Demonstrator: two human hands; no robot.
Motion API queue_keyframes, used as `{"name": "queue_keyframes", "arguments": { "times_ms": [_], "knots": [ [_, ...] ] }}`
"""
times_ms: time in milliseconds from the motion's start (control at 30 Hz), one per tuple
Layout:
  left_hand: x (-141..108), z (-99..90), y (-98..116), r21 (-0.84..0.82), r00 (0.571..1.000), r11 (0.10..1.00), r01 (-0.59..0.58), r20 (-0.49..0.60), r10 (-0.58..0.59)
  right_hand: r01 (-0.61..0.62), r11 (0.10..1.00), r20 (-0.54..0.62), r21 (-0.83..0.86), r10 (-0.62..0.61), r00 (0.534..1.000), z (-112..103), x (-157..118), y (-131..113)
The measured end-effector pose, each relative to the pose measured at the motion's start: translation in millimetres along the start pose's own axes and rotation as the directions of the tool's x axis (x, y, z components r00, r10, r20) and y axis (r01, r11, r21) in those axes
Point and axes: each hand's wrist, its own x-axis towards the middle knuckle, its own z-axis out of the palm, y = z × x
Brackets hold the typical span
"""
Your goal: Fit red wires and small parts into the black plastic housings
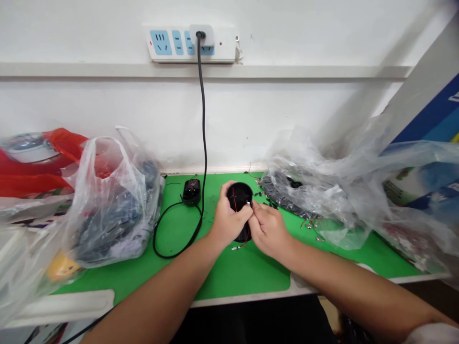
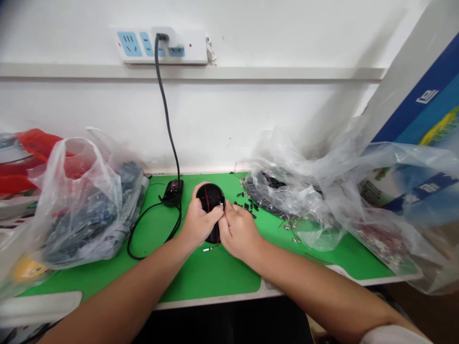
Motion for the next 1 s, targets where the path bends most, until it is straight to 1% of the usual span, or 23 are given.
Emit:
{"name": "queue_keyframes", "arguments": {
  "times_ms": [100,167,200,233,267,300,333,367,400,433,467,500,533,567,600,633,700,733,767,833,933,1000],
  "knots": [
    [2.2,-1.7,0.1,-0.040,0.999,0.998,0.043,0.011,-0.042,0.008,0.999,-0.012,0.041,-0.008,1.000,1.0,0.1,-0.5],
    [4.7,-4.1,1.7,-0.088,0.992,0.988,0.124,0.028,-0.122,0.023,0.993,-0.023,0.113,-0.020,1.000,-1.0,2.3,1.1],
    [5.9,-5.6,2.9,-0.113,0.983,0.976,0.185,0.044,-0.181,0.023,0.986,-0.015,0.163,-0.021,1.000,-3.0,4.4,3.1],
    [6.8,-7.2,4.4,-0.134,0.965,0.957,0.259,0.068,-0.252,0.009,0.976,0.000,0.216,-0.009,1.000,-5.6,7.2,6.2],
    [7.2,-8.6,5.9,-0.148,0.938,0.928,0.343,0.103,-0.330,-0.026,0.962,0.020,0.273,0.022,1.000,-8.7,10.6,10.2],
    [7.2,-9.8,7.3,-0.155,0.902,0.891,0.427,0.149,-0.406,-0.081,0.938,0.041,0.338,0.071,0.997,-12.1,14.3,15.0],
    [6.6,-10.6,8.4,-0.151,0.858,0.851,0.504,0.203,-0.472,-0.146,0.897,0.064,0.417,0.131,0.989,-15.5,18.2,20.2],
    [5.7,-11.0,9.1,-0.140,0.811,0.811,0.569,0.261,-0.524,-0.209,0.836,0.088,0.508,0.190,0.978,-18.8,21.9,25.6],
    [4.4,-11.0,9.2,-0.125,0.766,0.776,0.619,0.316,-0.560,-0.258,0.755,0.121,0.603,0.233,0.965,-21.8,25.1,30.5],
    [3.0,-10.6,8.9,-0.112,0.725,0.747,0.655,0.369,-0.581,-0.293,0.664,0.167,0.688,0.249,0.954,-24.3,27.5,34.6],
    [1.6,-9.9,8.1,-0.111,0.694,0.725,0.680,0.415,-0.588,-0.321,0.579,0.224,0.750,0.235,0.946,-26.2,29.2,37.7],
    [0.3,-9.0,7.1,-0.121,0.676,0.710,0.693,0.449,-0.584,-0.345,0.514,0.276,0.785,0.208,0.938,-27.5,30.0,39.8],
    [-0.7,-8.1,5.8,-0.136,0.673,0.706,0.695,0.469,-0.571,-0.365,0.475,0.314,0.801,0.185,0.931,-28.2,30.2,40.8],
    [-1.3,-7.1,4.6,-0.150,0.686,0.716,0.681,0.472,-0.554,-0.377,0.459,0.338,0.804,0.169,0.926,-28.4,29.8,41.0],
    [-1.6,-6.4,3.5,-0.155,0.712,0.741,0.653,0.461,-0.530,-0.380,0.457,0.344,0.804,0.164,0.925,-28.2,29.2,40.7],
    [-1.4,-5.9,2.4,-0.145,0.748,0.782,0.606,0.439,-0.497,-0.372,0.463,0.332,0.804,0.169,0.928,-27.8,28.3,39.9],
    [0.1,-6.2,0.4,-0.072,0.825,0.886,0.457,0.407,-0.392,-0.335,0.486,0.275,0.807,0.193,0.942,-26.5,26.5,37.9],
    [1.2,-6.9,-0.5,-0.024,0.854,0.931,0.365,0.406,-0.325,-0.313,0.507,0.238,0.803,0.209,0.949,-25.7,25.6,36.7],
    [2.4,-7.8,-1.4,0.024,0.872,0.961,0.275,0.415,-0.260,-0.291,0.532,0.198,0.795,0.226,0.954,-25.0,24.9,35.7],
    [4.5,-9.9,-2.3,0.115,0.877,0.984,0.134,0.449,-0.172,-0.246,0.582,0.121,0.775,0.246,0.962,-23.4,23.5,33.9],
    [5.6,-11.6,-1.6,0.223,0.870,0.975,0.003,0.480,-0.112,-0.184,0.645,0.042,0.741,0.230,0.972,-20.9,21.8,33.0],
    [5.1,-11.3,-1.0,0.263,0.870,0.962,-0.075,0.488,-0.066,-0.140,0.684,0.001,0.716,0.200,0.980,-19.3,20.6,33.5]
  ]
}}
